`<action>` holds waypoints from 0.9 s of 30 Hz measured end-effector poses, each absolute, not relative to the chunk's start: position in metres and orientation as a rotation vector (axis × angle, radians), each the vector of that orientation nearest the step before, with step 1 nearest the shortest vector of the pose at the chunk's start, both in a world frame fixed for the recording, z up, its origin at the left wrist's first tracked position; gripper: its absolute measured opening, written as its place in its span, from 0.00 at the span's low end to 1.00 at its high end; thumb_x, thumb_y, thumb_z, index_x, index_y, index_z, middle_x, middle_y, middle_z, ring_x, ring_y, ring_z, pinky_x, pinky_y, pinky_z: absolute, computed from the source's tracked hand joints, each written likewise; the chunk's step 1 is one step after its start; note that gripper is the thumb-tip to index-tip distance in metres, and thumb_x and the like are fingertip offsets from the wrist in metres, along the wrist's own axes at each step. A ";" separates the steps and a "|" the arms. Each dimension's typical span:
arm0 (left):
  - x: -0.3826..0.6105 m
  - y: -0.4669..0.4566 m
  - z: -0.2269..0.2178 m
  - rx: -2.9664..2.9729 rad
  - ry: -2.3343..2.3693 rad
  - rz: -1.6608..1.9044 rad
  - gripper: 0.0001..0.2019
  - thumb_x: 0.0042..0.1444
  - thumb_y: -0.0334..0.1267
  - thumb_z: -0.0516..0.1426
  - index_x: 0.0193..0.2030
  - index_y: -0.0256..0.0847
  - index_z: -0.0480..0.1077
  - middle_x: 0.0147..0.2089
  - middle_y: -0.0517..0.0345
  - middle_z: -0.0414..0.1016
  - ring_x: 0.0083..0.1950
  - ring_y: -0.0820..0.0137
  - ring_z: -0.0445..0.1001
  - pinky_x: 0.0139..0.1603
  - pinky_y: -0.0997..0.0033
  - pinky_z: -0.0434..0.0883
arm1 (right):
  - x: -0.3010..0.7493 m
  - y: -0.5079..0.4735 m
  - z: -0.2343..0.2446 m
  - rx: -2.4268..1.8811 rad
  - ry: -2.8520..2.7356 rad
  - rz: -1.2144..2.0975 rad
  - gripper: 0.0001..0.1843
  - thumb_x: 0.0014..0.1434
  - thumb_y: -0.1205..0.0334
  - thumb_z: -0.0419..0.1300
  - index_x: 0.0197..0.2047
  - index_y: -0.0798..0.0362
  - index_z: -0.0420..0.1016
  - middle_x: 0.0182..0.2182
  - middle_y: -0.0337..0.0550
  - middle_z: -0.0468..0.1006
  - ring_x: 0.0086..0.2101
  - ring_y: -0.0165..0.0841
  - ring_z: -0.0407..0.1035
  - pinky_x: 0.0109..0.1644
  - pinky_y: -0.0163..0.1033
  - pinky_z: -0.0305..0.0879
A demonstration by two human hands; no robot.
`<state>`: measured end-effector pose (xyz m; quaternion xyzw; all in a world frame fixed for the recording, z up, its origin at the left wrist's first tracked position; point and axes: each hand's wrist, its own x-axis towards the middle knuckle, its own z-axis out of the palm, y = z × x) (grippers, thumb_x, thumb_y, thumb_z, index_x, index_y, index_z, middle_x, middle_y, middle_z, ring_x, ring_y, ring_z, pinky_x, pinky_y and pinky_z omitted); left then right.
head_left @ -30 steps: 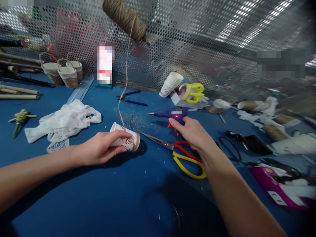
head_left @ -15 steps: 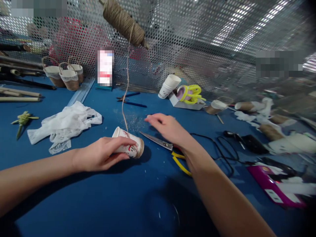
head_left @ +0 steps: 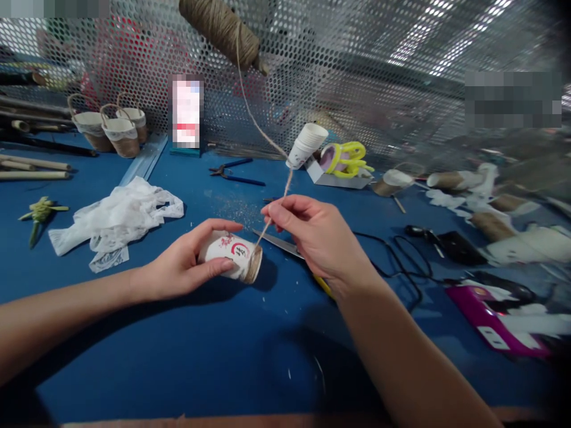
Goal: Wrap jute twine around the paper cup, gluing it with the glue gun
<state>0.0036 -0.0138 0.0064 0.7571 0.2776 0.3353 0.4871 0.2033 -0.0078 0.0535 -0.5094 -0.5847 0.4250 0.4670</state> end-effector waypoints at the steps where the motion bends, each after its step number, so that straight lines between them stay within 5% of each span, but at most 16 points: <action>1: 0.004 -0.014 0.007 1.803 0.669 0.809 0.19 0.57 0.36 0.54 0.54 0.36 0.56 0.40 0.53 0.70 0.33 0.74 0.69 0.33 0.78 0.69 | 0.204 -0.008 0.053 -1.267 -1.431 1.021 0.09 0.45 0.56 0.65 0.25 0.53 0.74 0.25 0.37 0.74 0.30 0.28 0.66 0.38 0.35 0.62; 27: 0.002 -0.019 0.008 1.946 0.629 0.784 0.19 0.57 0.35 0.54 0.54 0.38 0.57 0.38 0.54 0.73 0.31 0.75 0.69 0.30 0.80 0.67 | 0.209 -0.009 0.045 -1.419 -1.624 0.893 0.13 0.49 0.51 0.61 0.26 0.54 0.73 0.24 0.39 0.74 0.26 0.28 0.64 0.31 0.35 0.61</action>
